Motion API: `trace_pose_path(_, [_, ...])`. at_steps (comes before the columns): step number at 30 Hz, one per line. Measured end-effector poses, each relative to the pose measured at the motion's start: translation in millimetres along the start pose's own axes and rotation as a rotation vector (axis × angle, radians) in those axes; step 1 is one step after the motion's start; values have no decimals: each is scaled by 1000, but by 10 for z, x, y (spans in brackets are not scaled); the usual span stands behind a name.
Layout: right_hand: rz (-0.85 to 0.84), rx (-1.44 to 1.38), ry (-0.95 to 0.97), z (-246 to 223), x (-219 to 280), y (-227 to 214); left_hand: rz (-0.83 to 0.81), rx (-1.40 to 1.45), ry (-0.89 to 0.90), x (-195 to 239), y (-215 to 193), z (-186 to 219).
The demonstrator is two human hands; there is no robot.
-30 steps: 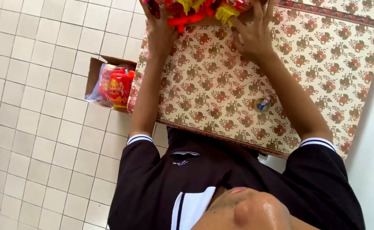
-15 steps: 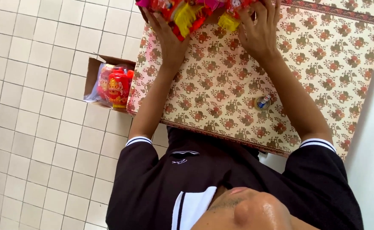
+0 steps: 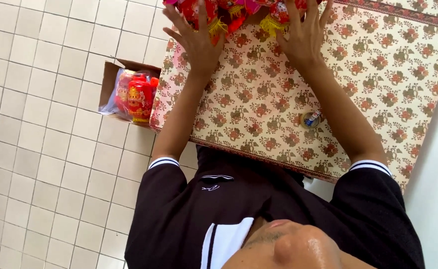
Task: Assembling small decorative lanterns by fitting plastic components together.
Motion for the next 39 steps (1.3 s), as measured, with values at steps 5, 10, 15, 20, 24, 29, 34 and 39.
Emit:
trace_pose_path(5, [98,-153,45,-3,2,-110,17,-43,148,-1,-157,290])
trace_pose_path(10, [271,-288,-114,30,63,-277,39,-184,251,-114,-412,577])
trace_pose_path(15, [313,-383,-240,-16,154,-448,-777,-384,-25,-282,-555,663])
trace_pose_path(20, [271,-478,-229,-83,288,-626,-305,-245,151,-184,-257,600])
trace_pose_path(24, [341,-499,-247,-140,348,-747,109,-31,549,18,-156,862])
trace_pose_path(29, [392,-631,-241,-70,542,-716,-358,-214,536,-259,-226,1361])
trace_pose_path(34, [470,-594,-265,-45,761,-831,-654,-331,465,-341,107,1289])
trace_pose_path(39, [567,-805,-253,37,932,-694,-314,-314,665,-303,215,1201])
Point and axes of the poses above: each hand's wrist, its own x-axis away from the middle knuckle, its own y-axis out of the palm, z = x × y, the point moved 5 cm from there along -x, towards the middle knuckle, and after that the axes turned 10 degrees about -y, right-handed, at the moved point
